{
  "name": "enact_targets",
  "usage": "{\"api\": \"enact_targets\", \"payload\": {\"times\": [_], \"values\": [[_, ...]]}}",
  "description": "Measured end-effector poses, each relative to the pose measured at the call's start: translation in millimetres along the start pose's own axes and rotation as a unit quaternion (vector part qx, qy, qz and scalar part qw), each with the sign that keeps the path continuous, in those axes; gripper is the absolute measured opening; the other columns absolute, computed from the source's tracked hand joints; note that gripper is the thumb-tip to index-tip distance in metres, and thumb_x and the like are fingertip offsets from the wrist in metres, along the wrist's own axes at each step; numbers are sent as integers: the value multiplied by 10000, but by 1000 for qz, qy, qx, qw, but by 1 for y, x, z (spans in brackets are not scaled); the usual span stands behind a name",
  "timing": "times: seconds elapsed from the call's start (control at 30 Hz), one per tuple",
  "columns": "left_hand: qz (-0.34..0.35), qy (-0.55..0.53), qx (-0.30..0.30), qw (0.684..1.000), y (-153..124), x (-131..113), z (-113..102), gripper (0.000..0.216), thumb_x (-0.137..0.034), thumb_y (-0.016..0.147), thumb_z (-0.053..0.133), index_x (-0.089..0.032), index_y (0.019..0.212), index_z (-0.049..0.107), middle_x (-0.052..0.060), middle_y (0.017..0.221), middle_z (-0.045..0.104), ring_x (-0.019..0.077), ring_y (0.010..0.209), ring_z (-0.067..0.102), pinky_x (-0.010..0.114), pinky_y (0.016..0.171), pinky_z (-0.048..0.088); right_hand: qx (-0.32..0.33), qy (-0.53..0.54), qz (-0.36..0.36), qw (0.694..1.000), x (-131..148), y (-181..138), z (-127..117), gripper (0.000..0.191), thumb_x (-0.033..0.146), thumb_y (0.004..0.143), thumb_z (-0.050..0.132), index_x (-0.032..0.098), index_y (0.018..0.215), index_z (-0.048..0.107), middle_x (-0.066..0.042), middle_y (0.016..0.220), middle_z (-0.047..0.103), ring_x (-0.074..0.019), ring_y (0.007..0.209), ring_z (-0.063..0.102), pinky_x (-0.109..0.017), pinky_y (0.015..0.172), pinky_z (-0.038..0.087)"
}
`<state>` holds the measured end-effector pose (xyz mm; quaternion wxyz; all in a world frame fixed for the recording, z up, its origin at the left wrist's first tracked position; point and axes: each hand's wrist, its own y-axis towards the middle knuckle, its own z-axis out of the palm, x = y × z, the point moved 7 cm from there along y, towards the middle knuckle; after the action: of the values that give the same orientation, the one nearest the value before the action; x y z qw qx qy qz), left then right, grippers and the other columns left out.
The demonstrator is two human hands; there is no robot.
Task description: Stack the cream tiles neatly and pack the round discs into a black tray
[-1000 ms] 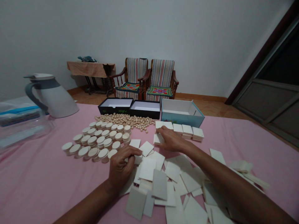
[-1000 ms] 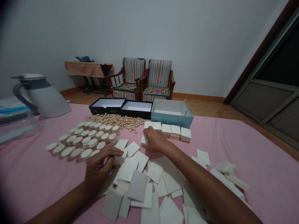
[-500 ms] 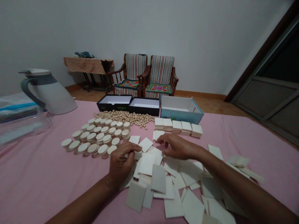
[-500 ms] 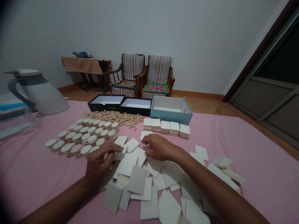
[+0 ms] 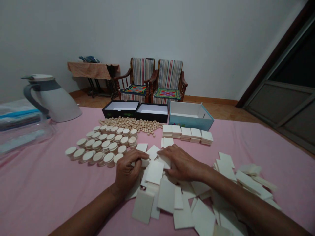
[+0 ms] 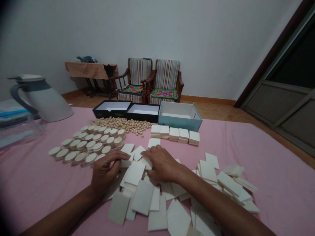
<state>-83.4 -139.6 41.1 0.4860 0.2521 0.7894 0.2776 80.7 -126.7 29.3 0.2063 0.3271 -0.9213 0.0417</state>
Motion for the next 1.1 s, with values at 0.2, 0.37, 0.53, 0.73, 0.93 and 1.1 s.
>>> {"api": "enact_targets", "payload": {"times": [0.2, 0.37, 0.53, 0.73, 0.93, 1.1], "values": [[-13, 7, -9, 1000, 2, -1, -2, 255, -49, 725, 438, -163, 685, 663, 28, 693, 691, 169, 703, 649, 288, 690, 512, -121, -37, 63, 990, -40, 22, -27, 535, 355, 750, 647, 128, 1210, 497, -145, 1140, 556, -274, 1043, 448, -406, 864, 360], [-31, 20, -6, 999, 1, 2, -1, 263, -64, 721, 430, -174, 681, 665, 32, 703, 697, 175, 716, 646, 308, 717, 514, -136, -30, 106, 985, -64, 34, -22, 454, 323, 720, 683, 129, 1112, 560, -136, 1118, 542, -266, 1024, 449, -399, 851, 365], [-21, 27, -3, 999, 0, 2, -1, 267, -59, 730, 426, -173, 682, 663, 30, 694, 691, 167, 698, 645, 287, 667, 513, -138, -9, 80, 987, -75, 24, -20, 433, 173, 695, 653, 162, 1117, 552, -117, 1136, 547, -245, 1057, 466, -379, 868, 377], [-27, 133, 83, 987, 19, 3, 12, 285, -124, 796, 437, -167, 969, 659, 66, 963, 714, 199, 902, 660, 342, 816, 514, -121, 46, 161, 978, -90, 7, -24, 369, 91, 743, 521, 159, 1104, 562, -86, 1011, 661, -184, 880, 603, -286, 752, 429], [-92, 249, 315, 911, 48, 26, 70, 562, -52, 784, 436, -129, 1340, 403, 139, 1112, 674, 222, 1011, 643, 341, 844, 494, -75, 27, 180, 980, -78, 7, -13, 378, 69, 740, 487, 152, 1102, 555, -96, 982, 694, -216, 911, 626, -278, 744, 423], [-109, 272, 347, 891, 58, 44, 99, 547, -85, 778, 490, -138, 1319, 423, 138, 1012, 708, 256, 926, 671, 331, 756, 498, -59, -2, 172, 983, -71, 13, -2, 404, 55, 722, 484, 143, 1113, 534, -129, 1132, 647, -233, 1038, 588, -292, 795, 411]]}}
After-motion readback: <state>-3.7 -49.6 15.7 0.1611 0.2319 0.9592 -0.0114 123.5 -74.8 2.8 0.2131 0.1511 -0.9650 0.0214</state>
